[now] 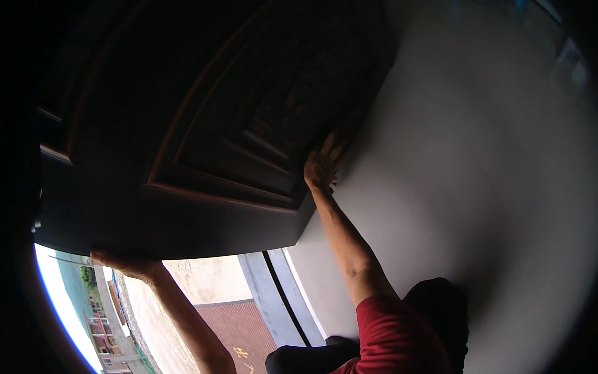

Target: The person wipes the exterior surface of a dark metal door with a cloth, moving from the upper edge down to the lower panels and decorative sections. They clean around the door handle and hinges, then wipe the glass panel and lower carved areas.

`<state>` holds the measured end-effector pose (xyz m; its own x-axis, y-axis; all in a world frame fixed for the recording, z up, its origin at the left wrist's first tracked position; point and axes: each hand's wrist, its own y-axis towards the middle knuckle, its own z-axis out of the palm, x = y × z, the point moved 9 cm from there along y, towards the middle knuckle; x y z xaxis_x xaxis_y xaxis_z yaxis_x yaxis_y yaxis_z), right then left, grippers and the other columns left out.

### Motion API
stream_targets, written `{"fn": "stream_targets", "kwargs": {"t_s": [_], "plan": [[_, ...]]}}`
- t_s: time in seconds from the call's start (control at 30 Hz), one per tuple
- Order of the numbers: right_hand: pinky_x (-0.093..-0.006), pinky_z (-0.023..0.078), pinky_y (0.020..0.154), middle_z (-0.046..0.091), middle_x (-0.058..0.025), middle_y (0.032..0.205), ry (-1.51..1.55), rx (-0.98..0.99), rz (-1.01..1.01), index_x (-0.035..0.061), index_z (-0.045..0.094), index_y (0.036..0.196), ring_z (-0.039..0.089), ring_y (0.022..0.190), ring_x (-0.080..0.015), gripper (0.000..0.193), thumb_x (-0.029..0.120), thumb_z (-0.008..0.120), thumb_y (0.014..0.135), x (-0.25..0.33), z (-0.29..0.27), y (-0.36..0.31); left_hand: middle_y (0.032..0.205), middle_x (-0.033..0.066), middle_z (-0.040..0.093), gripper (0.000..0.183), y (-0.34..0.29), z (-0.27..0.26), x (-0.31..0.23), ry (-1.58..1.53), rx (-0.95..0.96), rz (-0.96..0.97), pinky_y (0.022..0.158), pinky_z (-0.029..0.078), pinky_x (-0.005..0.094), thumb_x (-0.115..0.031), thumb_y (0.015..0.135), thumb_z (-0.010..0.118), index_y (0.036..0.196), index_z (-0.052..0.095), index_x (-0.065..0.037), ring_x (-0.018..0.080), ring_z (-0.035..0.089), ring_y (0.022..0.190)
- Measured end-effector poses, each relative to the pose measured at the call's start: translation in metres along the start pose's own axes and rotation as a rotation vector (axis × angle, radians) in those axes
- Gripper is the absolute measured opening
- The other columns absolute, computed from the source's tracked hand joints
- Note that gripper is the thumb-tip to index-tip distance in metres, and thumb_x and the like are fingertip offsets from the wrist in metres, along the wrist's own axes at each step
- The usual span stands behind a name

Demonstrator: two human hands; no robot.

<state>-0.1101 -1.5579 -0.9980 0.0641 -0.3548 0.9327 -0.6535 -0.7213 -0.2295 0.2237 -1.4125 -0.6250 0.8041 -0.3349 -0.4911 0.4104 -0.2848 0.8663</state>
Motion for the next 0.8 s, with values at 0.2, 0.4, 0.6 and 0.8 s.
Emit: {"fn": "stream_targets", "kwargs": {"t_s": [0.2,0.4,0.6,0.8], "plan": [[-0.0619,0.013,0.106,0.006,-0.0137,0.152,0.152,0.111,0.185,0.0234,0.007,0.147,0.015,0.134,-0.0463,0.063,0.037,0.036,0.092,-0.024,0.036,-0.077,0.125,0.0121,0.038,0.065,0.008,0.011,0.002,-0.175,0.052,-0.049,0.102,0.038,0.0462,-0.063,0.090,0.032,0.136,0.032,-0.016,0.0272,0.039,0.122],[-0.0369,0.033,0.102,0.029,-0.0058,0.143,0.927,0.239,0.638,0.0228,0.018,0.145,0.033,0.126,-0.0224,0.059,0.045,0.036,0.093,-0.103,0.095,-0.098,0.134,0.0145,0.032,0.083,0.020,0.051,-0.015,-0.426,0.169,-0.239,0.104,0.030,0.0471,-0.071,0.085,0.033,0.140,0.027,-0.008,0.0290,0.034,0.124],[-0.0362,0.043,0.090,0.038,-0.0129,0.131,0.655,0.421,0.684,0.0115,0.034,0.133,0.044,0.112,-0.0229,0.050,0.035,0.040,0.090,-0.092,0.121,-0.186,0.126,0.0130,0.041,0.078,0.023,0.043,-0.019,-0.329,0.123,-0.210,0.101,0.032,0.0402,-0.068,0.088,0.028,0.132,0.037,-0.003,0.0242,0.039,0.114],[-0.0442,0.041,0.091,0.032,-0.0204,0.125,0.352,0.144,-0.444,0.0139,0.002,0.147,0.042,0.109,-0.0289,0.072,0.008,0.043,0.088,0.063,0.035,-0.249,0.125,0.0115,0.041,0.079,0.021,0.051,-0.012,-0.343,0.161,-0.216,0.100,0.033,0.0403,-0.070,0.087,0.030,0.131,0.038,-0.005,0.0243,0.039,0.113]]}}
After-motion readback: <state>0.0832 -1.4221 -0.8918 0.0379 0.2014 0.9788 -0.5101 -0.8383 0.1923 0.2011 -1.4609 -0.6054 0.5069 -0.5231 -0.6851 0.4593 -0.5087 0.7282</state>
